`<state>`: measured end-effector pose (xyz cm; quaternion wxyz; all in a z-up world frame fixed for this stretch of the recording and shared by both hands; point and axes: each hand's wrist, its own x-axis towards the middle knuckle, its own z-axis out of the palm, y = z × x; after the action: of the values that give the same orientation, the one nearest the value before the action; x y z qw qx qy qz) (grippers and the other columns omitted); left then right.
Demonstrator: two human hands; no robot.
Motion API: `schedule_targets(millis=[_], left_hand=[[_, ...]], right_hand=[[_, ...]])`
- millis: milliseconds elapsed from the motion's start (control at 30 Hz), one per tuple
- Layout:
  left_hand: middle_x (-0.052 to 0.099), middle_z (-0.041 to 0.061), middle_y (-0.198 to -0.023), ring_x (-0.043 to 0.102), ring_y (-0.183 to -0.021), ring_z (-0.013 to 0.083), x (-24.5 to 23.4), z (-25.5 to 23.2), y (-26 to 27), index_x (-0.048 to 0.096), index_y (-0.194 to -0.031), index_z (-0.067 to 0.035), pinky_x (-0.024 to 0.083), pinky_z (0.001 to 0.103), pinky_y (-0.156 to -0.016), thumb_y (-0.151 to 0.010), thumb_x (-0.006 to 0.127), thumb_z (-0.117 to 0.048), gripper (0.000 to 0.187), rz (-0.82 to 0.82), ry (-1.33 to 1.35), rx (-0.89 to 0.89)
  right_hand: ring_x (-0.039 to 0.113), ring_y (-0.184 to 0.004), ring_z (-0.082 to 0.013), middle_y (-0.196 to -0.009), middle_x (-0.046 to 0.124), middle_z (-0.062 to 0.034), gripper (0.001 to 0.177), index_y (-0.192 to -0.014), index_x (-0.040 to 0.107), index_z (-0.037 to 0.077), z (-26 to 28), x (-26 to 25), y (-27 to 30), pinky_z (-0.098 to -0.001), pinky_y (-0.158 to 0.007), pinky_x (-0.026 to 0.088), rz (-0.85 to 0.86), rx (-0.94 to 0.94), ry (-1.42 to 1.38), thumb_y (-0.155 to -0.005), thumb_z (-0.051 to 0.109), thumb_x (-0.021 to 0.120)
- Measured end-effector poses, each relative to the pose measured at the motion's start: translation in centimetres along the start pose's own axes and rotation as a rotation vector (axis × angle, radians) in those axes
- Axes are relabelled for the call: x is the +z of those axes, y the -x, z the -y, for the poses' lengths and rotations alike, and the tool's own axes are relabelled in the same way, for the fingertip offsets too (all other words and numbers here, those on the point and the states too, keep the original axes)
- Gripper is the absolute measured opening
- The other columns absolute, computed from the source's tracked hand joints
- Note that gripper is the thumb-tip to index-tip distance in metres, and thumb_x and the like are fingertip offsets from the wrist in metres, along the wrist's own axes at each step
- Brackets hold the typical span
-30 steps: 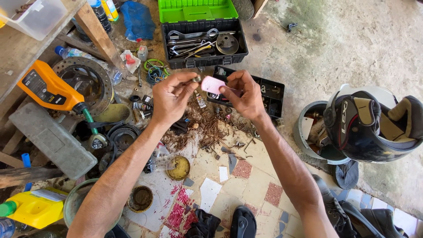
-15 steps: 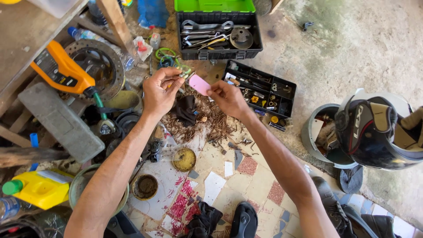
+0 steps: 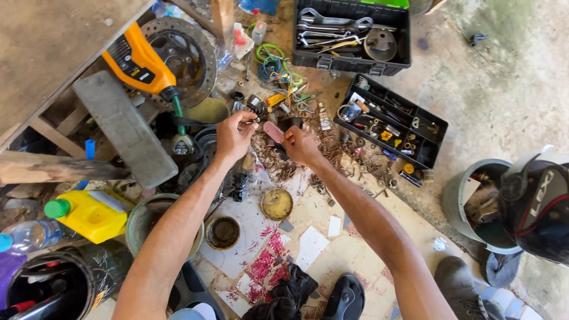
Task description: The recorder is assembling or repairing small mechanical and electrical components for a vehicle.
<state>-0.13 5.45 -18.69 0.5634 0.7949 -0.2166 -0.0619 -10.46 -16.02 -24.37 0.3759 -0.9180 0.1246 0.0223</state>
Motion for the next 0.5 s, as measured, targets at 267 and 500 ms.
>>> schedule_targets(millis=[267,500], left_hand=[[0.077,0.003,-0.1,0.07,-0.078,0.0126,-2.4,-2.9,0.2,0.075,-0.107,-0.01,0.057,0.028,-0.066,-0.086,0.083,-0.009,0.022,0.015,-0.023,0.047],[0.076,0.004,-0.097,0.067,-0.079,0.013,-1.9,-8.2,-1.1,0.076,-0.108,-0.009,0.054,0.028,-0.068,-0.087,0.084,-0.01,0.022,0.018,0.018,0.183]], right_hand=[[0.073,-0.085,-0.0213,-0.103,0.075,-0.0109,0.026,-0.107,0.069,0.006,1.4,-3.3,-0.8,-0.0357,-0.069,0.062,0.061,0.119,-0.021,-0.094,0.029,0.072],[0.06,-0.074,-0.0098,-0.088,0.069,-0.0012,0.032,-0.103,0.072,0.005,5.9,-9.3,0.5,-0.026,-0.065,0.05,0.063,0.291,-0.689,-0.099,0.037,0.069]])
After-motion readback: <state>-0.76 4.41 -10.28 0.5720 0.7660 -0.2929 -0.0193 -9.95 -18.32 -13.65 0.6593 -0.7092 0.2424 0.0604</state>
